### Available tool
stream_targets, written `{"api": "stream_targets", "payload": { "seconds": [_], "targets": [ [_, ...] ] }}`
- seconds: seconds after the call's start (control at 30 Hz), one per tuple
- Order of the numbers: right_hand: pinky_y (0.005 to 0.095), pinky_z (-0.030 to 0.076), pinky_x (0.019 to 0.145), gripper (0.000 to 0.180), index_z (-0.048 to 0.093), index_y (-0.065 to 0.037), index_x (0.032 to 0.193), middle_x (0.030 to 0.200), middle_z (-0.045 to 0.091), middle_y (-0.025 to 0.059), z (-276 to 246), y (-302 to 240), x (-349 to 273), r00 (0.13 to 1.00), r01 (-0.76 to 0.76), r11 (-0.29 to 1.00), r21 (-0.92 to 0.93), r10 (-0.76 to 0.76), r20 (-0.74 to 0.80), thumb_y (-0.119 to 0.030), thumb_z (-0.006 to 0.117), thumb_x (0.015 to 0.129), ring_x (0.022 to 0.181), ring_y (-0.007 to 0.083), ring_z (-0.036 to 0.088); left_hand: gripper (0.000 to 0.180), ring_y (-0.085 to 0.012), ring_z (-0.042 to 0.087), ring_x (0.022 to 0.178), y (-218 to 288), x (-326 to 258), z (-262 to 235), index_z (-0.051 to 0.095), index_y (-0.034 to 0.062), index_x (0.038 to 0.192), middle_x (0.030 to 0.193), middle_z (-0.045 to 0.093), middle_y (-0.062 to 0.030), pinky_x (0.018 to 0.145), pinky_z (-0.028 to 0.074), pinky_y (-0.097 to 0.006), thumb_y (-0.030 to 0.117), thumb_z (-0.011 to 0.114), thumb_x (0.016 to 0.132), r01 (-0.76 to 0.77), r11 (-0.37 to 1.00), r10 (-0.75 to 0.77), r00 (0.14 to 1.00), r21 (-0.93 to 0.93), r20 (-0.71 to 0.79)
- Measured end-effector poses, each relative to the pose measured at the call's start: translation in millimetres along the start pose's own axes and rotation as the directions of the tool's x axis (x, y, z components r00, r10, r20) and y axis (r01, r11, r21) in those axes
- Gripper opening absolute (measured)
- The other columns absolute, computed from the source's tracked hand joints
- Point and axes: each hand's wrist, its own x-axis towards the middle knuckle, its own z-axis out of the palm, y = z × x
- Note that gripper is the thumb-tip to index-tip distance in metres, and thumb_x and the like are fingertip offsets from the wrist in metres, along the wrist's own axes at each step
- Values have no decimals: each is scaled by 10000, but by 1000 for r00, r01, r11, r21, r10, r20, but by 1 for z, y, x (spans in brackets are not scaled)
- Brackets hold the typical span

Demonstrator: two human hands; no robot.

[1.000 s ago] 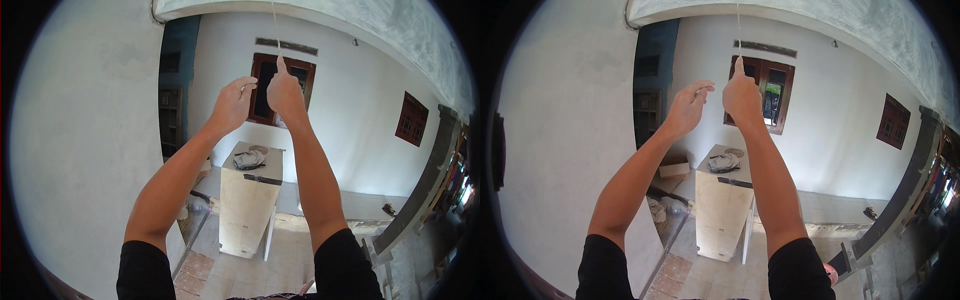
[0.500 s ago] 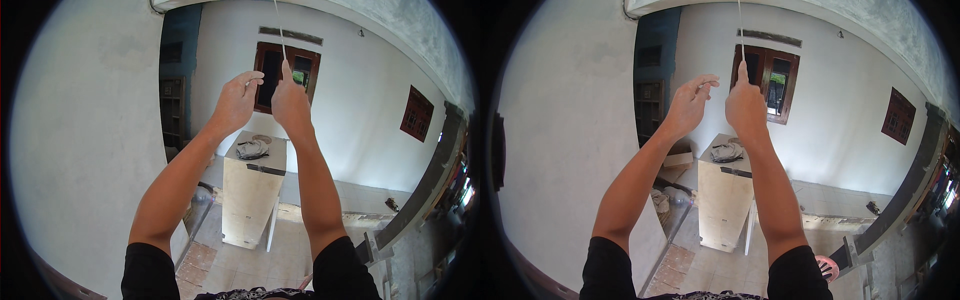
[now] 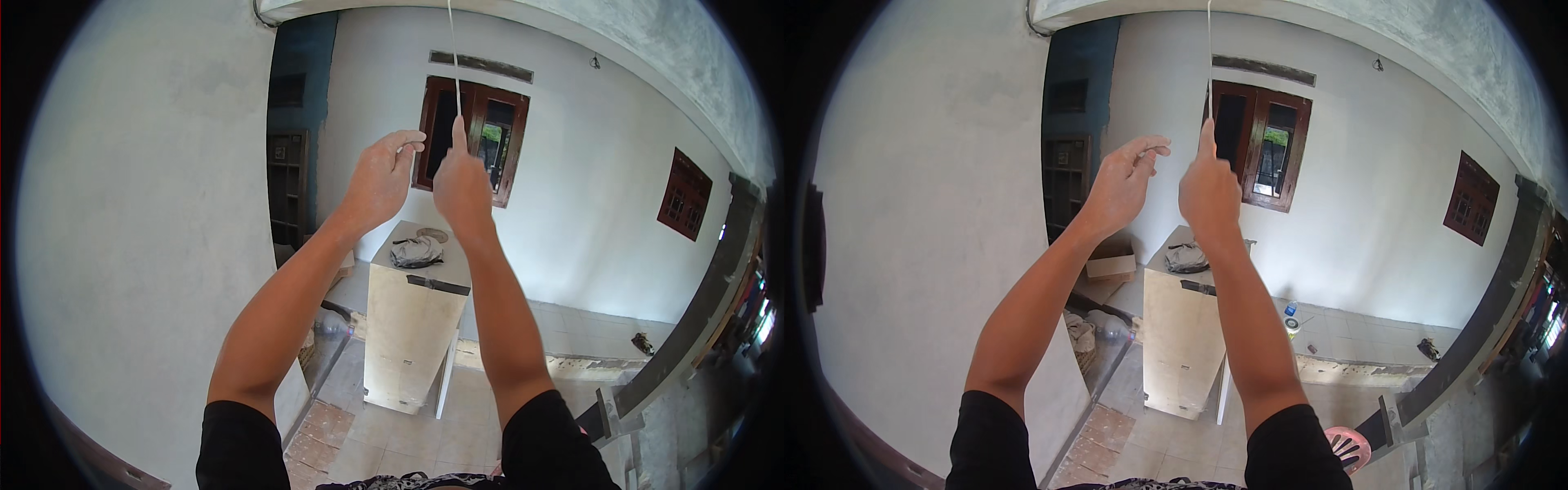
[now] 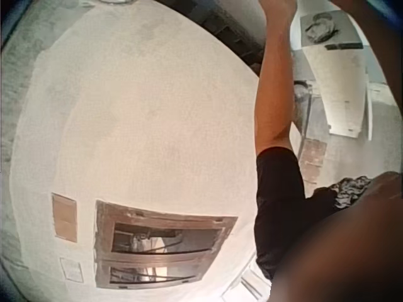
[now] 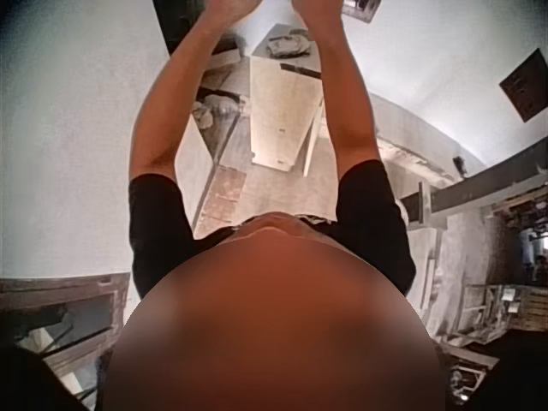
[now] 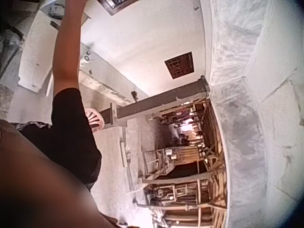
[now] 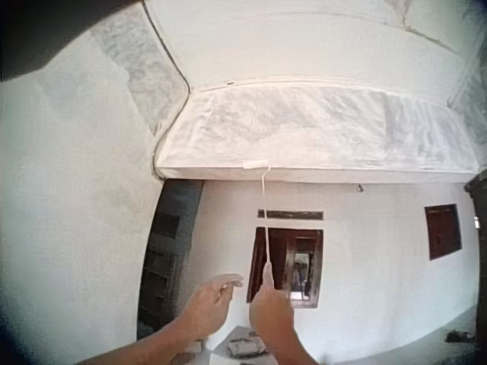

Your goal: The person applies white paint to the upper edge of a wall using a paint roller, loading the roller from a paint tray.

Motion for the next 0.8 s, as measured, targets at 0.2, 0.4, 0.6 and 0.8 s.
{"api": "stream_targets", "payload": {
  "seconds": [0.2,0.4,0.6,0.8],
  "targets": [
    [520,602,830,738,294,-41,1637,988,737,294,-3,8,35,1000,-13,1000,-18,12,-15,-51,542,941,912,451,748,322,-194,566,820,-8,6,-2,643,-11,1329,1142,717,-119,823,514,-342,100,464,1085,-136,986,136,991,95,8],
    [504,607,891,672,324,39,1598,1054,735,305,-28,-10,104,997,73,990,-124,-74,-4,-66,502,959,994,447,746,304,-185,544,805,-2,10,-2,647,-13,1308,1135,706,-129,795,501,-323,74,470,1078,-146,979,144,989,144,24],
    [516,612,872,670,322,56,1593,1012,734,309,-23,-16,57,997,79,993,-89,-78,10,-69,512,963,953,454,750,290,-220,603,855,-14,0,-4,649,-14,1290,1147,710,-161,847,508,-337,50,471,1070,-162,969,158,987,187,34],
    [509,614,814,681,321,66,1588,971,721,328,-26,-20,47,996,90,992,-84,-89,7,-65,517,948,898,461,745,282,-271,658,957,-20,4,-10,653,-23,1272,1147,714,-177,923,512,-361,41,470,1068,-189,959,183,982,213,46]
  ]
}}
